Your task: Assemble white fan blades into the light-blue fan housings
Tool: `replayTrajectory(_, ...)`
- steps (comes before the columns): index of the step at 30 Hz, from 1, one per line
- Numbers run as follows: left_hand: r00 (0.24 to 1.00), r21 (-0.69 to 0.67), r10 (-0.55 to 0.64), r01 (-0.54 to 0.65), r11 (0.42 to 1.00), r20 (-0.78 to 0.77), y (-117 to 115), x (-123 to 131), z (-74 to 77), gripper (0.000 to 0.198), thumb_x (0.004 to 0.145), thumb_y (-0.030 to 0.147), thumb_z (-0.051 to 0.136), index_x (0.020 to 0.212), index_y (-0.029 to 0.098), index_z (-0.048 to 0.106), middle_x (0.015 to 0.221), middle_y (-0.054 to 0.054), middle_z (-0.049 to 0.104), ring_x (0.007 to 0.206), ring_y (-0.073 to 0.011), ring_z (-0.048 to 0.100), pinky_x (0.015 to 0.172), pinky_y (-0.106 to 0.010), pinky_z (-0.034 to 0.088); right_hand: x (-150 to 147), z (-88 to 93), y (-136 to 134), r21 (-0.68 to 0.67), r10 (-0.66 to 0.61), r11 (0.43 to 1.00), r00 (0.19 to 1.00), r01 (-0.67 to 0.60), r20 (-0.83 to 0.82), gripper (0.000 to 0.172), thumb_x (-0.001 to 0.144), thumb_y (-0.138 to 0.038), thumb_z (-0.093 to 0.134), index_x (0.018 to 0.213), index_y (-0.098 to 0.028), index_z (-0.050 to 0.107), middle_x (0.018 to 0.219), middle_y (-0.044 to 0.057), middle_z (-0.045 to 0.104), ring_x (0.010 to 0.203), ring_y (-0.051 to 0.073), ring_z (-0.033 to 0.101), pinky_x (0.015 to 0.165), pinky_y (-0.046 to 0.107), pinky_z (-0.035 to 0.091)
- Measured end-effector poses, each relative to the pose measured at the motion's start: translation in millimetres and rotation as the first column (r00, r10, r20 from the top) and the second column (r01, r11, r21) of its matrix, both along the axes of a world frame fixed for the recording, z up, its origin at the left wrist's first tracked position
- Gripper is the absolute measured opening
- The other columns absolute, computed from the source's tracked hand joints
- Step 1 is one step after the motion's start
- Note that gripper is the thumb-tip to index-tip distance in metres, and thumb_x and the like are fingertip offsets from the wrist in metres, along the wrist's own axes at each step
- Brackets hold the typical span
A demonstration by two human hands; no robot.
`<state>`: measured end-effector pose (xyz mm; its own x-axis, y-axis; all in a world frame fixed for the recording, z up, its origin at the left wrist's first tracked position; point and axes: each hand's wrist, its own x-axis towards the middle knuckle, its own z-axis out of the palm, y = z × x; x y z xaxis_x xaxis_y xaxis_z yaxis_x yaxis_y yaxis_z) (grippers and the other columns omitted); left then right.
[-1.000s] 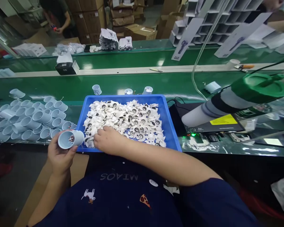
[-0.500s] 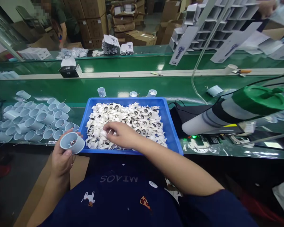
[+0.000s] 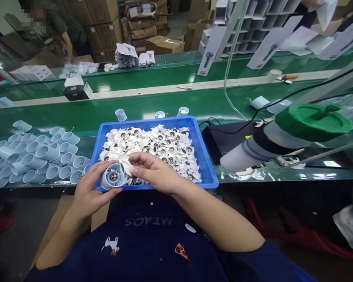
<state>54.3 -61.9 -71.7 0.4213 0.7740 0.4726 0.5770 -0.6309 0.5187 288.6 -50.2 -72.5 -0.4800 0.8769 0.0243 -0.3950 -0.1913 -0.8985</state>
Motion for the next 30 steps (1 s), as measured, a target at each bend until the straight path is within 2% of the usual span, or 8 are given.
replayTrajectory(3,0.999,0.047,0.025,-0.023,0.999,-0.032,-2,4,2.1,0.060,0.082,0.041,0.079,0.137,0.026,0.059,0.125,-0.009,0.072,0.117,-0.0305,0.067,0.103,-0.047,0.053,6,10.7,-3,0.265,-0.082,0.964,0.977,0.028,0.198,0.023,0.090,-0.029,0.072,0.110,-0.020,0.065,0.100,0.003,0.065,0.085,0.014,0.062,0.082,0.031,0.053)
replayTrajectory(6,0.997,0.093,0.019,-0.012,0.996,-0.077,-5,11,2.1,0.060,0.082,0.038,0.078,0.138,0.028,0.059,0.125,-0.008,0.073,0.114,-0.0300,0.070,0.102,-0.046,0.054,6,20.3,-7,0.638,-0.367,0.769,0.792,-0.036,0.488,0.018,0.088,-0.015,0.071,0.105,-0.021,0.072,0.100,0.005,0.061,0.090,0.018,0.059,0.085,0.035,0.050)
replayTrajectory(8,0.997,0.134,0.016,-0.006,0.991,-0.071,-7,18,0.5,0.058,0.083,0.033,0.078,0.138,0.029,0.059,0.123,-0.008,0.074,0.112,-0.0288,0.071,0.102,-0.046,0.055,2,23.6,-7,0.708,-0.453,0.695,0.685,-0.129,0.570,0.017,0.086,-0.011,0.074,0.101,-0.020,0.076,0.096,0.005,0.057,0.089,0.019,0.058,0.084,0.035,0.049)
replayTrajectory(12,0.999,0.201,0.039,-0.045,0.978,0.033,-7,31,-2.3,0.062,0.082,0.028,0.080,0.140,0.028,0.056,0.120,-0.008,0.075,0.110,-0.0277,0.072,0.099,-0.045,0.057,-1,23.8,-1,0.635,-0.369,0.758,0.703,-0.151,0.608,0.020,0.083,-0.013,0.079,0.101,-0.021,0.078,0.091,0.002,0.053,0.083,0.016,0.059,0.078,0.030,0.048)
replayTrajectory(16,0.993,0.201,-0.119,0.120,0.972,-0.017,9,30,1.7,0.070,0.081,0.038,0.081,0.144,0.030,0.051,0.124,-0.010,0.073,0.114,-0.0295,0.070,0.100,-0.047,0.056,27,22.1,-4,0.658,-0.392,0.751,0.767,-0.052,0.508,0.004,0.087,-0.021,0.078,0.090,-0.022,0.079,0.086,0.001,0.051,0.079,0.014,0.058,0.073,0.028,0.048)
replayTrajectory(19,0.997,0.229,-0.053,0.066,0.971,-0.063,32,15,8.2,0.063,0.080,0.048,0.080,0.136,0.030,0.058,0.132,-0.011,0.065,0.121,-0.0323,0.063,0.101,-0.050,0.052,69,14.7,-19,0.728,-0.527,0.677,0.761,0.109,0.377,0.027,0.096,-0.037,0.065,0.077,-0.022,0.076,0.081,0.002,0.052,0.074,0.015,0.058,0.069,0.028,0.049)
replayTrajectory(24,0.992,0.175,0.006,0.016,0.984,-0.123,91,5,22.8,0.056,0.087,0.041,0.070,0.139,0.027,0.055,0.118,-0.009,0.064,0.105,-0.0247,0.065,0.092,-0.040,0.055,124,-18.5,-48,0.653,-0.750,0.627,0.553,0.424,0.362,0.029,0.094,-0.047,0.065,0.079,-0.025,0.077,0.081,0.005,0.062,0.072,0.019,0.065,0.062,0.028,0.053)
replayTrajectory(30,0.956,0.096,0.061,-0.035,0.995,-0.287,203,80,31.0,0.028,0.084,0.033,0.073,0.108,0.020,0.068,0.127,-0.012,0.060,0.122,-0.0277,0.059,0.103,-0.040,0.050,123,-30.0,-61,0.621,-0.821,0.551,0.495,0.557,0.284,0.040,0.092,-0.057,0.062,0.073,-0.024,0.076,0.077,0.007,0.063,0.071,0.021,0.066,0.068,0.031,0.058)
